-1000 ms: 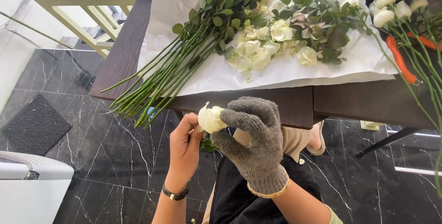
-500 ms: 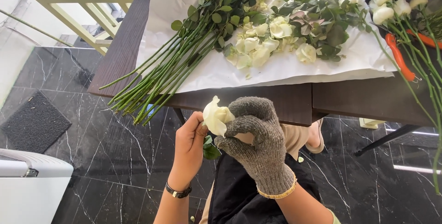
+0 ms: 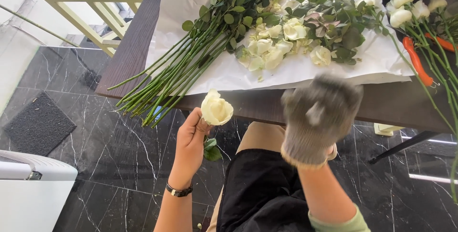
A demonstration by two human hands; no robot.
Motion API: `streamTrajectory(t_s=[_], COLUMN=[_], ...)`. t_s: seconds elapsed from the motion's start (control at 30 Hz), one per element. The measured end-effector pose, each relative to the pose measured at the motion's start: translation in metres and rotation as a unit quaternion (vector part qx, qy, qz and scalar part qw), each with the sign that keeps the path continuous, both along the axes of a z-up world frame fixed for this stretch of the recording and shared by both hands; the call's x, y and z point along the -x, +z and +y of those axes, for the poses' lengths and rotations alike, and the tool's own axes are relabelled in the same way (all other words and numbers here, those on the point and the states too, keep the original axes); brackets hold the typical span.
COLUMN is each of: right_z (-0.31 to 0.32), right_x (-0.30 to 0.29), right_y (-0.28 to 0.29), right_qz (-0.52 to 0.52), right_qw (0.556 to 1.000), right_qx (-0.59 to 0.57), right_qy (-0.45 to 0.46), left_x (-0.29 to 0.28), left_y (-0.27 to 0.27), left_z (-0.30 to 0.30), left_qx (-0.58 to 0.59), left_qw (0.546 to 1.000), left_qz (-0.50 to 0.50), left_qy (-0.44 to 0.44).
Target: The person strips outer petals from white roses by hand and using a gloved hand to prepare them for an arrangement.
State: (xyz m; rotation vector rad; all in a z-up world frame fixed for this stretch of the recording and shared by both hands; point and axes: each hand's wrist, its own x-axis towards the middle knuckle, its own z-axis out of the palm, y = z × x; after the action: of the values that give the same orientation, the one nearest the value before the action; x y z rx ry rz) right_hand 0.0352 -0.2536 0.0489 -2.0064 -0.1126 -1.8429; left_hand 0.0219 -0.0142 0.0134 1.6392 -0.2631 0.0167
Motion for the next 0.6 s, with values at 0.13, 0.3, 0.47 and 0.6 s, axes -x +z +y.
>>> streamTrajectory(t_s=[0.13,0.3,0.47,0.6], right_z=[0.015,0.049,0.056,0.045], right_x=[0.0,0.032,0.031,0.03], right_y=[0.048,0.041,0.034,0.033], right_qz=[0.105,0.246,0.252,0.231], right_qw=[0.924,0.904,0.902,0.92], right_qx=[-0.187,-0.06,-0.051,-0.04], right_qy=[0.318,0.345,0.346,0.315], left_x=[0.002,0.007,0.009,0.004], left_y=[0.01,0.015,0.016,0.007], left_z=[-0.01,-0.024,-0.028,-0.021], left_qx=[-0.032,-0.096,-0.098,0.005], left_qw=[0.998,0.99,0.99,0.999], left_qz=[-0.046,-0.076,-0.074,-0.041], left_qy=[0.026,0.075,0.066,0.016])
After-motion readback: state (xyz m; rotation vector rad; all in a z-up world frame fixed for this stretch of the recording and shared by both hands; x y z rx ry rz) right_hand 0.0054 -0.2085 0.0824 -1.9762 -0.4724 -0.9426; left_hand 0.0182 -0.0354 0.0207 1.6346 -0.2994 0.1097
